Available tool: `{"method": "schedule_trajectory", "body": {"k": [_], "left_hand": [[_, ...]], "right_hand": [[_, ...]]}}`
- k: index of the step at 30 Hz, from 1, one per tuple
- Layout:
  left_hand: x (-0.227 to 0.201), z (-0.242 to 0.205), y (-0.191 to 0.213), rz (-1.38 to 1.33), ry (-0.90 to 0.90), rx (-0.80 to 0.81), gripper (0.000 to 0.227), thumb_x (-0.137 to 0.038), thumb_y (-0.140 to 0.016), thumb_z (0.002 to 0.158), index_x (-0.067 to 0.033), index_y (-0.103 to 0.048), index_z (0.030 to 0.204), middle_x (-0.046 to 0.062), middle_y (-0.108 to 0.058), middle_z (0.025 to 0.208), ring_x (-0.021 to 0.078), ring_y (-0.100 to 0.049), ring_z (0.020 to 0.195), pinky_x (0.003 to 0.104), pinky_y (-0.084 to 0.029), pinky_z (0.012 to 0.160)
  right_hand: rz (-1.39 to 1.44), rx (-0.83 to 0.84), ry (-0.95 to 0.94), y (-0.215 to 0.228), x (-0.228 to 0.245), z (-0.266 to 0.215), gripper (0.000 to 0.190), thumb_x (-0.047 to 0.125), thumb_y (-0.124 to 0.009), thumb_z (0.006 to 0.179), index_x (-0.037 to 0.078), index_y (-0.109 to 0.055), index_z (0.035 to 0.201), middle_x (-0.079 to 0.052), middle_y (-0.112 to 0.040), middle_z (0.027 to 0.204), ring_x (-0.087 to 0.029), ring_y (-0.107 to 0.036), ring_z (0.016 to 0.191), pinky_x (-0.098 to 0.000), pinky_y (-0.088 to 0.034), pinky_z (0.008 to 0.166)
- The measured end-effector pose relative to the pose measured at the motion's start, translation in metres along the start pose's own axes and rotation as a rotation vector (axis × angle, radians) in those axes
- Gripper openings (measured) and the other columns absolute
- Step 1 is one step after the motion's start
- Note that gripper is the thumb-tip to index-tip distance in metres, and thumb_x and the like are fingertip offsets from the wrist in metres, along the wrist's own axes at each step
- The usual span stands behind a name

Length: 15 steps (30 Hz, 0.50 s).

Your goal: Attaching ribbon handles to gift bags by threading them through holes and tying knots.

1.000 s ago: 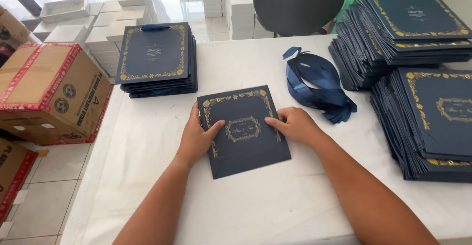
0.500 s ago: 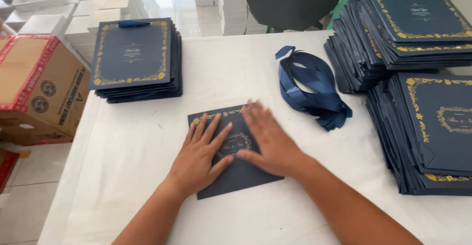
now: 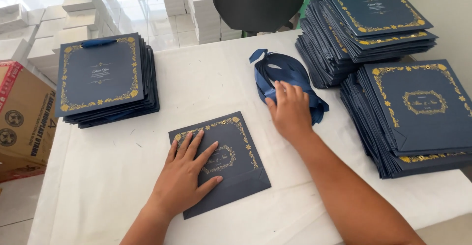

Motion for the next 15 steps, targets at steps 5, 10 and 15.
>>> {"method": "schedule_trajectory", "body": {"k": [5,10,15], "left_hand": [[-0.002,-0.001,0.007,-0.04,0.009,0.002,0.075,-0.063,-0.06,0.09,-0.0286,-0.042,0.153,0.011,-0.025,0.164,0.0331,-0.015,0.151,0.052,-0.008,0.12],[0.0,0.001,0.007,-0.042,0.012,0.024,0.075,-0.064,-0.059,0.091,-0.0298,-0.039,0.155,0.011,-0.021,0.165,0.0326,-0.014,0.151,0.051,-0.005,0.12],[0.001,-0.002,0.004,-0.049,0.011,0.019,0.076,-0.065,-0.059,0.091,-0.0294,-0.038,0.155,0.011,-0.021,0.165,0.0326,-0.012,0.152,0.052,-0.005,0.12]], "right_hand": [[0.096,0.192,-0.166,0.026,-0.017,0.013,0.041,0.041,-0.036,0.107,0.011,-0.064,0.105,-0.011,-0.072,0.083,-0.04,-0.06,0.085,-0.0485,-0.04,0.084],[0.209,0.128,-0.247,0.036,-0.038,0.067,0.022,0.017,-0.048,0.1,0.014,-0.063,0.084,0.004,-0.075,0.078,-0.032,-0.065,0.072,-0.0492,-0.046,0.06],[0.13,0.437,-0.033,-0.016,-0.049,0.138,0.068,0.005,-0.06,0.093,0.013,-0.037,0.156,-0.011,-0.046,0.155,-0.033,-0.032,0.143,-0.0458,-0.031,0.115]]}}
Point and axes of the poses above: each hand's wrist, its own z-axis towards the middle knuckle, its own y-axis out of the back of the hand, x = y × z, the point moved 3 cm from there along z, towards the middle knuckle
